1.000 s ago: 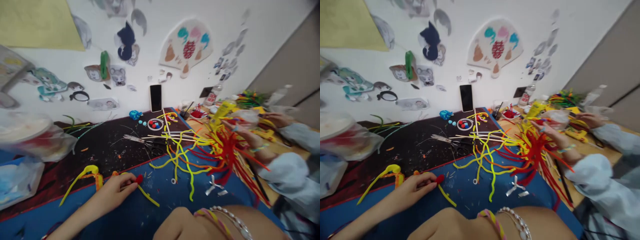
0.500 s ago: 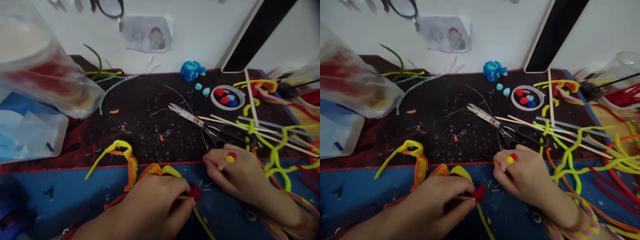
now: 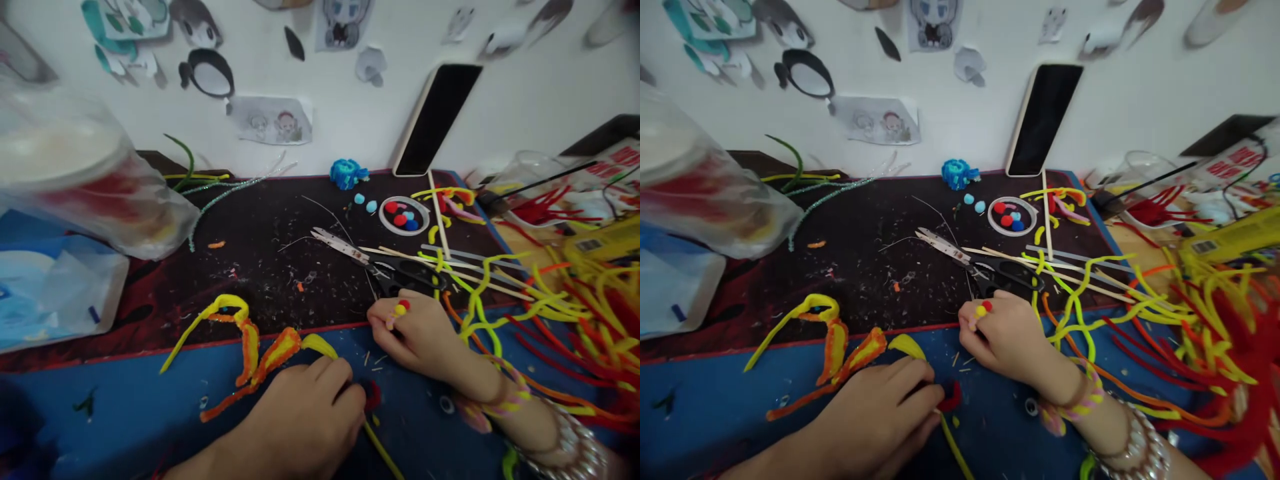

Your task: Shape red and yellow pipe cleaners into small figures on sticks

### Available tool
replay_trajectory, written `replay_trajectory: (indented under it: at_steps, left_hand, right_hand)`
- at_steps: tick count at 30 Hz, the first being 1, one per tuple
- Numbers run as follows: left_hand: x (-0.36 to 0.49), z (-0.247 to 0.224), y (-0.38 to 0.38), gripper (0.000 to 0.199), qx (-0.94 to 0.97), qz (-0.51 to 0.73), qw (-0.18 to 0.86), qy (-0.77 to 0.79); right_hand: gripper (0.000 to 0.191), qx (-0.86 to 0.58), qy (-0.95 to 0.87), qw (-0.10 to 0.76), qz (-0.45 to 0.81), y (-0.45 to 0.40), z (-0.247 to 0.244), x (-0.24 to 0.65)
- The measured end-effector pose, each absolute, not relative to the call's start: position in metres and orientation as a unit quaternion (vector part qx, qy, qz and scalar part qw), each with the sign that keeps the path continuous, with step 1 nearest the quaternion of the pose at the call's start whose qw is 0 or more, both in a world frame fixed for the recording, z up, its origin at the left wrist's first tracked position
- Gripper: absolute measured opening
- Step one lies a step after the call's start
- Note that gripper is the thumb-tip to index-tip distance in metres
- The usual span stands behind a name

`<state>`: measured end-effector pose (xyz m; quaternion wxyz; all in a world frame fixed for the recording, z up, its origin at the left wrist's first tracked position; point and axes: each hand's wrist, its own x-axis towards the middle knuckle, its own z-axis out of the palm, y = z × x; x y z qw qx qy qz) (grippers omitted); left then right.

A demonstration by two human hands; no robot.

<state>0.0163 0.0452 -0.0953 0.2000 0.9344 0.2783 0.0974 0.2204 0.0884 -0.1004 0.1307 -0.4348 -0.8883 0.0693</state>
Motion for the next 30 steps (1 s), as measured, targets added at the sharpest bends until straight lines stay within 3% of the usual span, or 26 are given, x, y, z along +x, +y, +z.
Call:
replay_trajectory:
  at_steps: [9,30]
  left_hand:
    - [0.0123,-0.0888,0.0506,0.021,0.912,0.065,0.285,0.289]
    - [0.0147,-0.0968,0.0529,0.018,0.908,0.095,0.291,0.287]
  right_hand:
    - [0.025,-0.448,-0.886,0.106,0.049,0.0871,-0.1018,0.2201]
    - [0.032,-0.454,-0.884,0.097,0.047,0.0874,-0.1051,0.2222]
